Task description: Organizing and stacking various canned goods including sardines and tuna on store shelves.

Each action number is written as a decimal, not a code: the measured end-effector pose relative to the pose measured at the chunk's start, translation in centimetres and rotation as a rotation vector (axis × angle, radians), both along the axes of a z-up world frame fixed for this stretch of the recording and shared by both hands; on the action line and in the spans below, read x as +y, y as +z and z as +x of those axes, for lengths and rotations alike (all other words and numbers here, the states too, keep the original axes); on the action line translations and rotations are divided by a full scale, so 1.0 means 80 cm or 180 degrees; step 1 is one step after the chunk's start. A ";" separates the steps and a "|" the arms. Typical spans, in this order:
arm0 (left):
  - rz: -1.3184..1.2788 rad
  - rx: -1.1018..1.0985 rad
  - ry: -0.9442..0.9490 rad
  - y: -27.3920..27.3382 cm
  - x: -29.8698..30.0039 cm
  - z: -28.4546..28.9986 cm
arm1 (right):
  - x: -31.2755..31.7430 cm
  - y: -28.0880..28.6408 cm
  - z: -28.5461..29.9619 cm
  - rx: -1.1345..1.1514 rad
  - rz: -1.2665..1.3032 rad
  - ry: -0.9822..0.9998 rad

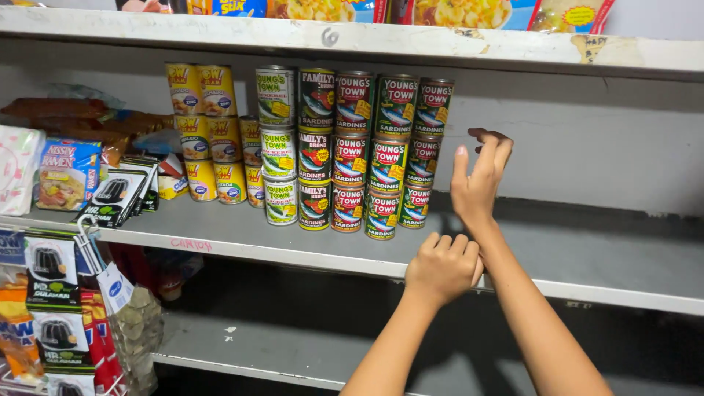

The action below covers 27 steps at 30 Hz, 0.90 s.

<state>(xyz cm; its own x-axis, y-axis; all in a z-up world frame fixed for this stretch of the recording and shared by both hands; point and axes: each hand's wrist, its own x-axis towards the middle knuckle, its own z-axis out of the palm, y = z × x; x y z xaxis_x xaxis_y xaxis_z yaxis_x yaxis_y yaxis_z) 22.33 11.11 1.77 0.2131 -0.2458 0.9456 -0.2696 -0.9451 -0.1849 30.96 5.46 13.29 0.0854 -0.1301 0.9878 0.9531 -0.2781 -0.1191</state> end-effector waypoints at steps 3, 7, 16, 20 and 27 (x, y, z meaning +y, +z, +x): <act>0.0272 -0.0152 -0.0138 0.000 0.001 0.001 | -0.040 -0.008 -0.030 -0.0117 -0.0353 -0.0292; 0.0511 -0.0146 -0.0342 0.002 0.002 -0.009 | -0.110 -0.035 -0.069 0.0375 -0.0485 -0.0599; 0.0582 0.0373 -0.0771 0.021 0.008 -0.034 | -0.281 -0.135 -0.175 0.0944 -0.1319 -0.1886; 0.0252 0.0342 -0.1382 0.020 -0.023 -0.076 | -0.346 -0.143 -0.229 0.1257 -0.1270 -0.2168; -0.0163 0.0669 -0.2381 0.000 -0.118 -0.139 | -0.419 -0.145 -0.318 0.1557 -0.1316 -0.2378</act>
<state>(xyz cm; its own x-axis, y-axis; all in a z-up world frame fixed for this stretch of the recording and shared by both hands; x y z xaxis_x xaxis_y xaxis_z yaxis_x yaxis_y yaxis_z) 11.24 1.66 1.74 0.1839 -0.3520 0.9178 -0.8635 -0.5039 -0.0202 5.55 -28.07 1.67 0.5334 0.0309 0.8453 0.3868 -0.8977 -0.2113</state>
